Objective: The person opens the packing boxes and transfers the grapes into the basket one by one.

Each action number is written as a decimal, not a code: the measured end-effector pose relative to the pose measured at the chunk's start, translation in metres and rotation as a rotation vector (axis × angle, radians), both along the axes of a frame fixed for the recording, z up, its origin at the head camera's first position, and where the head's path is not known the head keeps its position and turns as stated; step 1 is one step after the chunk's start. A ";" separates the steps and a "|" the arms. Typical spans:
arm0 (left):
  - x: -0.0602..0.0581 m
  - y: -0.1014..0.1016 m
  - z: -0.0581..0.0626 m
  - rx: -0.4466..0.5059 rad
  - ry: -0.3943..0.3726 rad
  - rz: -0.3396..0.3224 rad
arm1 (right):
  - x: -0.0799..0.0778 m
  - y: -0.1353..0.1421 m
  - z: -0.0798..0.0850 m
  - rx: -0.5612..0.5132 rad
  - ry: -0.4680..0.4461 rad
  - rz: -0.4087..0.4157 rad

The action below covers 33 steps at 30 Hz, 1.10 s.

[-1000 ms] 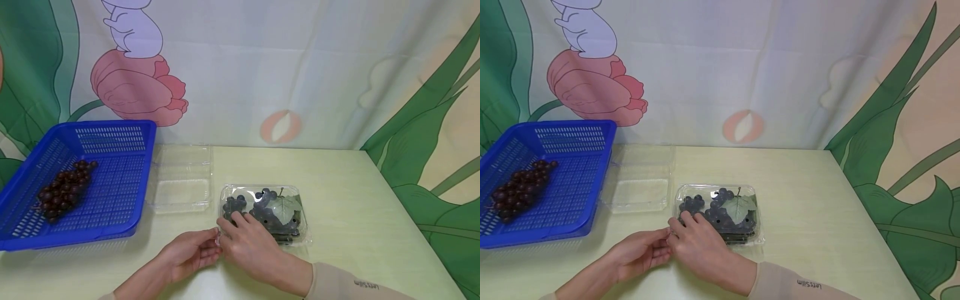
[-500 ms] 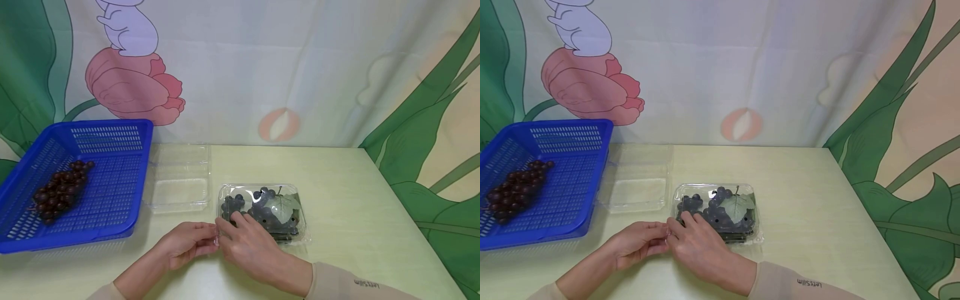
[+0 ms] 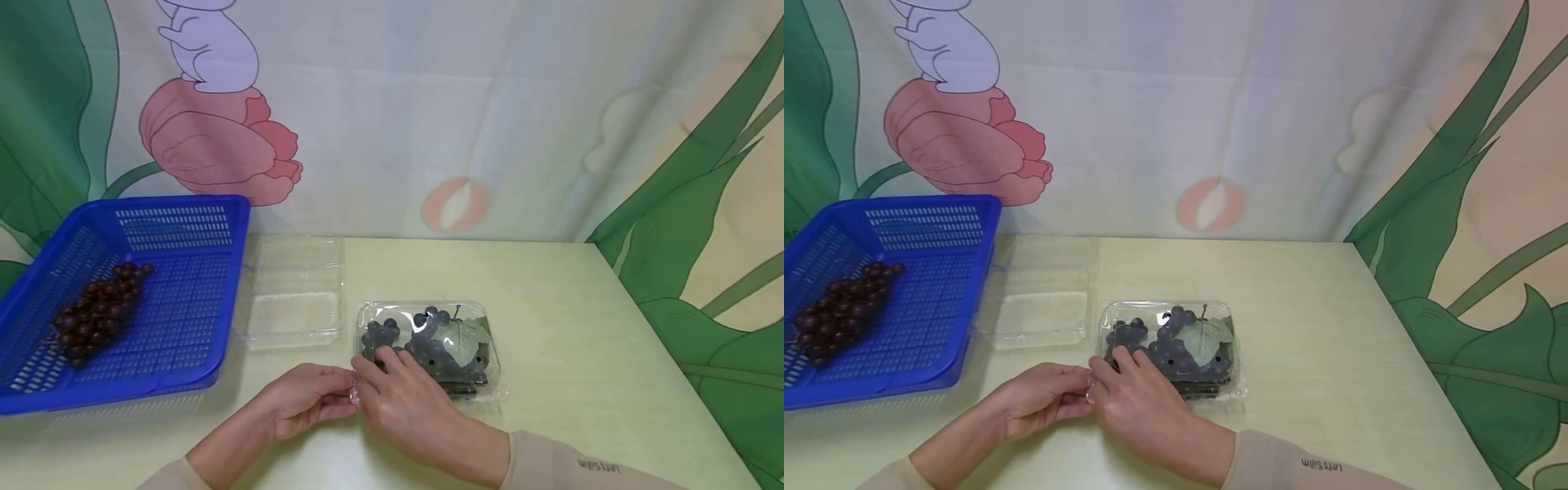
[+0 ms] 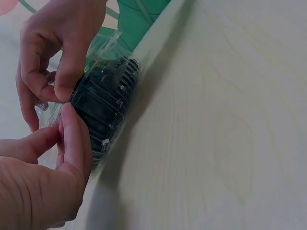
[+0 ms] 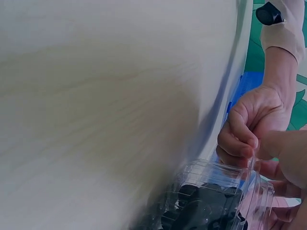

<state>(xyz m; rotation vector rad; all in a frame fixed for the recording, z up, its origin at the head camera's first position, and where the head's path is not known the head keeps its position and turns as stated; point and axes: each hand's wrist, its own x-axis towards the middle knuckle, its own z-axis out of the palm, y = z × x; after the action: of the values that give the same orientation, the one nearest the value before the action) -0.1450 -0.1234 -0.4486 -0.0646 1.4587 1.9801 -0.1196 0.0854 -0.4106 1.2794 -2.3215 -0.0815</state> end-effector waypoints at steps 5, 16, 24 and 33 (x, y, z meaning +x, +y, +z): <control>0.001 -0.002 0.002 0.009 0.008 -0.002 | -0.001 -0.004 0.001 -0.002 -0.024 -0.048; 0.002 0.003 0.002 -0.029 0.023 0.020 | 0.007 -0.008 -0.003 0.059 0.120 -0.055; 0.005 0.008 0.007 -0.057 0.028 0.055 | 0.012 -0.014 -0.003 0.168 0.175 -0.128; 0.007 0.011 0.009 -0.123 0.039 0.102 | 0.009 -0.021 0.001 0.288 0.143 -0.209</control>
<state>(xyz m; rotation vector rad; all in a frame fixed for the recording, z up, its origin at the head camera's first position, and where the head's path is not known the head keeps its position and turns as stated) -0.1377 -0.1119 -0.4392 -0.1576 1.6313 1.9803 -0.1111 0.0648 -0.4098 1.1119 -2.3703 -0.5759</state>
